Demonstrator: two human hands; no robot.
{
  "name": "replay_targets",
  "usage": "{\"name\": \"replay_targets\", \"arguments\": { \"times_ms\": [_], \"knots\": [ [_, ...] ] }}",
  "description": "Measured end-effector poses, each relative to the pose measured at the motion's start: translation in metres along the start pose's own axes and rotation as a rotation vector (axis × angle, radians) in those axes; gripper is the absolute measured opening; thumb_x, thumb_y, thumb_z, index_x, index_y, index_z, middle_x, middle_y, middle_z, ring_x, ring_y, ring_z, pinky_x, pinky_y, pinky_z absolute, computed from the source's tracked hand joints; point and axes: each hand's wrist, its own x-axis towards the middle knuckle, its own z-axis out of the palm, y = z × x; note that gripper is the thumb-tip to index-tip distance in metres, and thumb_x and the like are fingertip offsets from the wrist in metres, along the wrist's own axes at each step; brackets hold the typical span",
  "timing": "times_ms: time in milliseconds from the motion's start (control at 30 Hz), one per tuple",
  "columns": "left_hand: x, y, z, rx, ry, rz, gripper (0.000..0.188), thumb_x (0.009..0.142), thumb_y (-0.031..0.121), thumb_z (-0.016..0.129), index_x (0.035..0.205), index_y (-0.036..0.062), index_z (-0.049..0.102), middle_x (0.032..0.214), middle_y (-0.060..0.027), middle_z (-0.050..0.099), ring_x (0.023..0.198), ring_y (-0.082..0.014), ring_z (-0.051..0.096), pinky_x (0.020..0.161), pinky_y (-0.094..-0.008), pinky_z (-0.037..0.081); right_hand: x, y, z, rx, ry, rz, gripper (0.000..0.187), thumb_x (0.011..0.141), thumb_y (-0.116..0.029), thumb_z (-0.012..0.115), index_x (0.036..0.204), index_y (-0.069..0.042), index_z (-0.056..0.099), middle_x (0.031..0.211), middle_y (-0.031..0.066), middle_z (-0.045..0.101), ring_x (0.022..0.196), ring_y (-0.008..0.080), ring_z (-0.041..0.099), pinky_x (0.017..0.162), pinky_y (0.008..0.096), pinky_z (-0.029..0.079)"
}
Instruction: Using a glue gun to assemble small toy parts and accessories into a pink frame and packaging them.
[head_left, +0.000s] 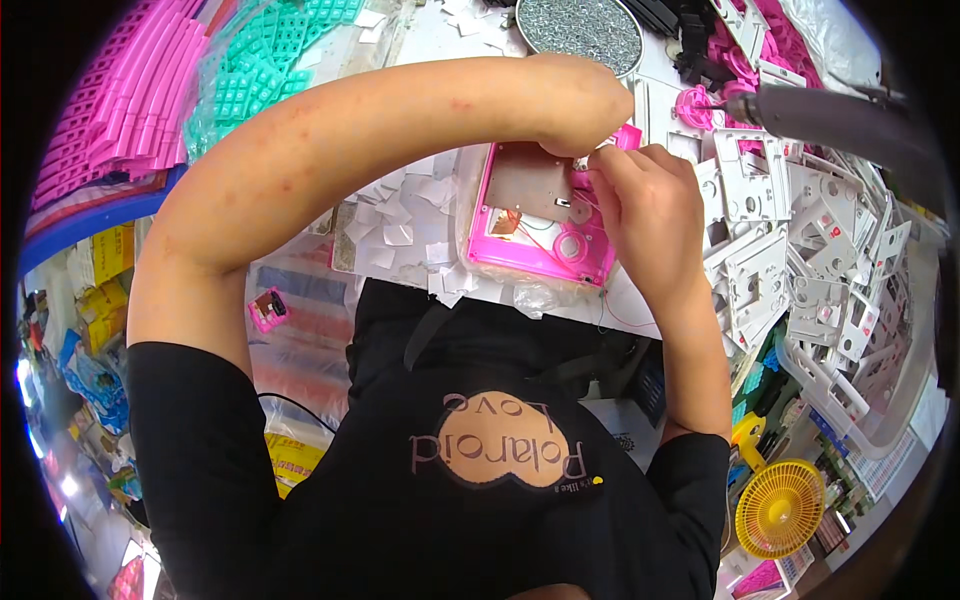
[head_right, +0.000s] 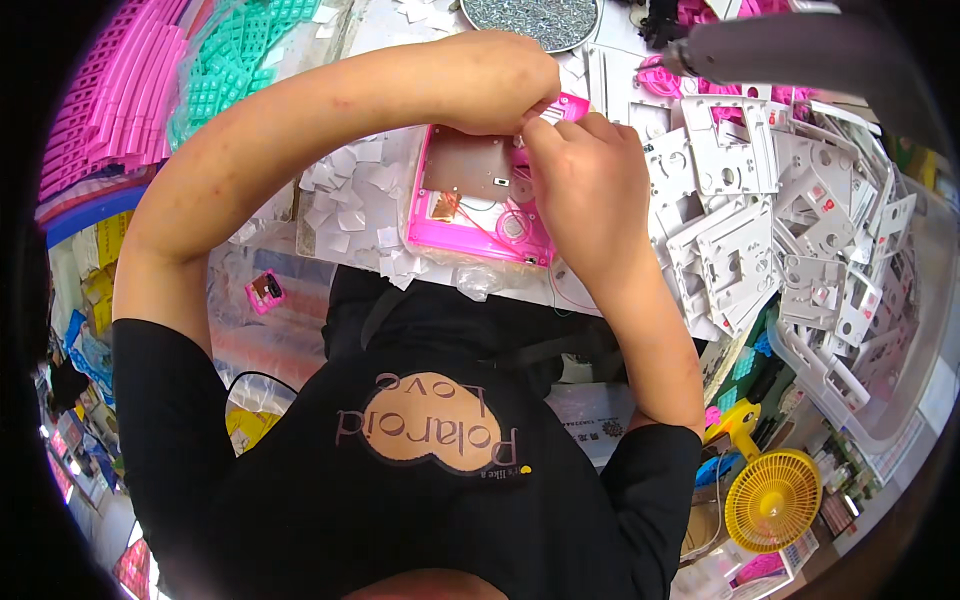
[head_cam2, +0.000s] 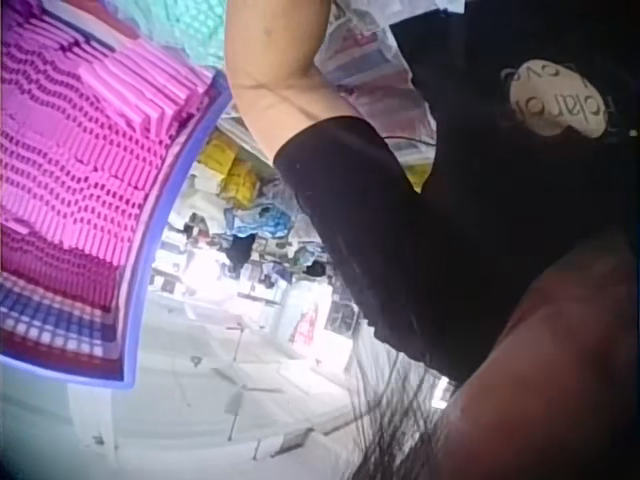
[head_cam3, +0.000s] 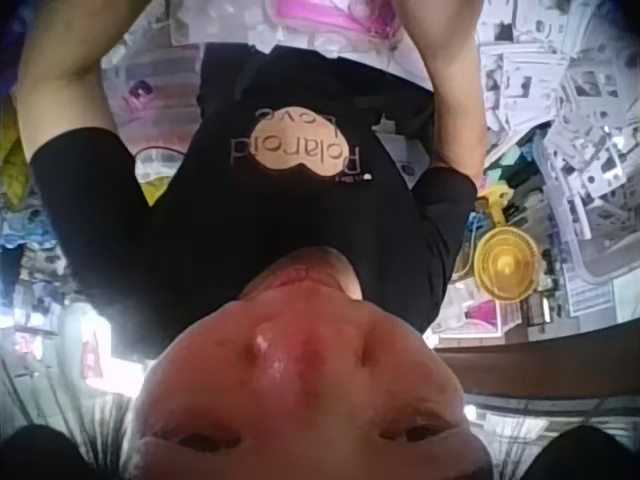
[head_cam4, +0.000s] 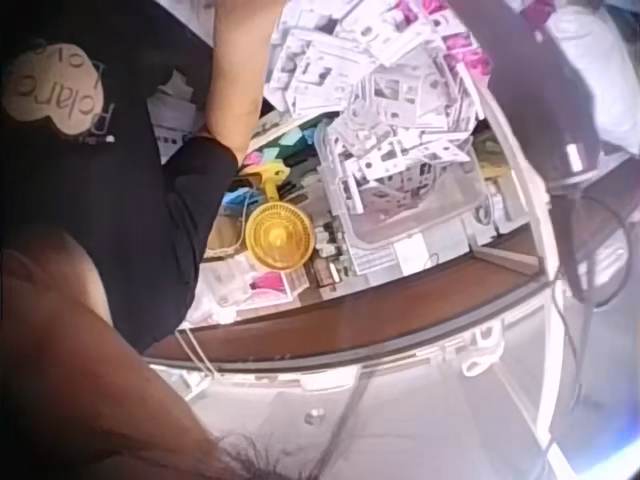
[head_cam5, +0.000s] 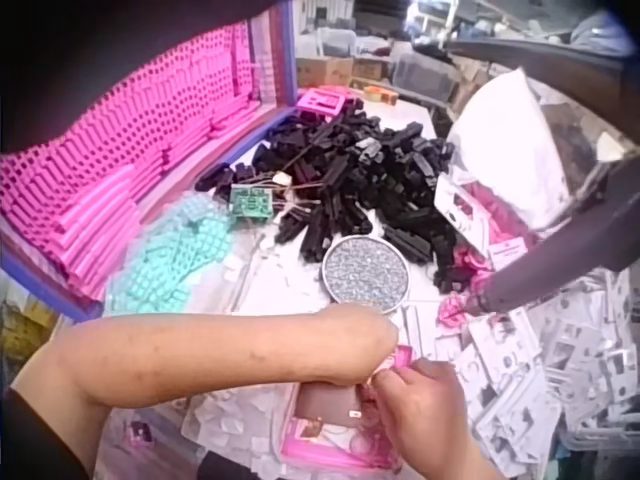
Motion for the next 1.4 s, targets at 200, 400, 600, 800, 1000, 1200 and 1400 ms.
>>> {"name": "replay_targets", "arguments": {
  "times_ms": [200,400,600,800,1000,1200,1400],
  "knots": [
    [-0.008,-0.004,-0.003,-0.04,-0.021,0.038,0.02,0.078,0.01,0.07,0.094,-0.0001,0.076,0.095,-0.0225,0.074,0.09,-0.0364,0.073,0.075,-0.0469,0.059,-0.005,0.018,0.019,0.166,0.149,-0.006,0.017,0.076,-0.007,0.077,0.092,-0.008,0.072,0.084,0.0058,0.067,0.084,0.0275,0.059,0.077,0.0393,0.047],
    [-0.009,-0.007,0.004,-0.059,0.028,0.011,0.008,0.078,0.013,0.072,0.082,0.0057,0.073,0.08,-0.0165,0.072,0.084,-0.0349,0.071,0.074,-0.0455,0.056,-0.005,0.017,0.022,0.167,0.176,-0.044,0.019,0.075,-0.005,0.078,0.093,-0.007,0.072,0.09,0.0047,0.07,0.087,0.0272,0.06,0.079,0.0389,0.047],
    [-0.01,-0.007,0.005,-0.057,0.05,0.034,0.009,0.078,0.013,0.072,0.083,0.0061,0.073,0.08,-0.0163,0.072,0.083,-0.0349,0.071,0.074,-0.0457,0.056,-0.012,0.019,0.029,0.195,0.204,0.063,0.016,0.074,-0.008,0.081,0.089,-0.01,0.076,0.09,0.0038,0.066,0.088,0.0276,0.054,0.08,0.0386,0.045],
    [-0.011,-0.005,0.0,-0.077,-0.021,0.008,0.019,0.077,0.007,0.068,0.092,-0.0013,0.076,0.095,-0.023,0.074,0.09,-0.0376,0.073,0.077,-0.0479,0.058,-0.009,0.018,0.022,0.133,0.065,0.162,0.017,0.075,-0.013,0.081,0.092,-0.012,0.079,0.092,0.0042,0.062,0.086,0.0265,0.051,0.077,0.0395,0.044],
    [-0.01,-0.005,0.009,-0.043,0.04,-0.003,0.007,0.078,0.011,0.07,0.083,0.0063,0.072,0.083,-0.0156,0.072,0.085,-0.0342,0.071,0.075,-0.0454,0.055,-0.017,0.005,0.001,-0.017,-0.011,-0.066,0.02,0.079,-0.013,0.077,0.098,-0.009,0.078,0.098,0.0069,0.065,0.091,0.0289,0.056,0.079,0.0403,0.047],
    [-0.008,-0.004,0.01,-0.031,0.043,0.001,0.007,0.078,0.011,0.07,0.083,0.0065,0.072,0.083,-0.0157,0.072,0.086,-0.0346,0.07,0.075,-0.0455,0.055,-0.024,0.002,0.001,0.09,0.022,-0.014,0.022,0.078,-0.011,0.075,0.1,-0.007,0.078,0.1,0.0091,0.066,0.091,0.0301,0.058,0.077,0.0411,0.05],
    [-0.01,-0.008,0.008,-0.03,0.047,0.052,0.008,0.079,0.011,0.068,0.083,0.0048,0.072,0.081,-0.0163,0.071,0.084,-0.0363,0.07,0.074,-0.0456,0.055,-0.02,0.006,0.003,0.097,-0.004,-0.015,0.024,0.08,-0.01,0.073,0.103,-0.008,0.077,0.101,0.0097,0.065,0.091,0.0302,0.058,0.079,0.0404,0.051]
  ]
}}
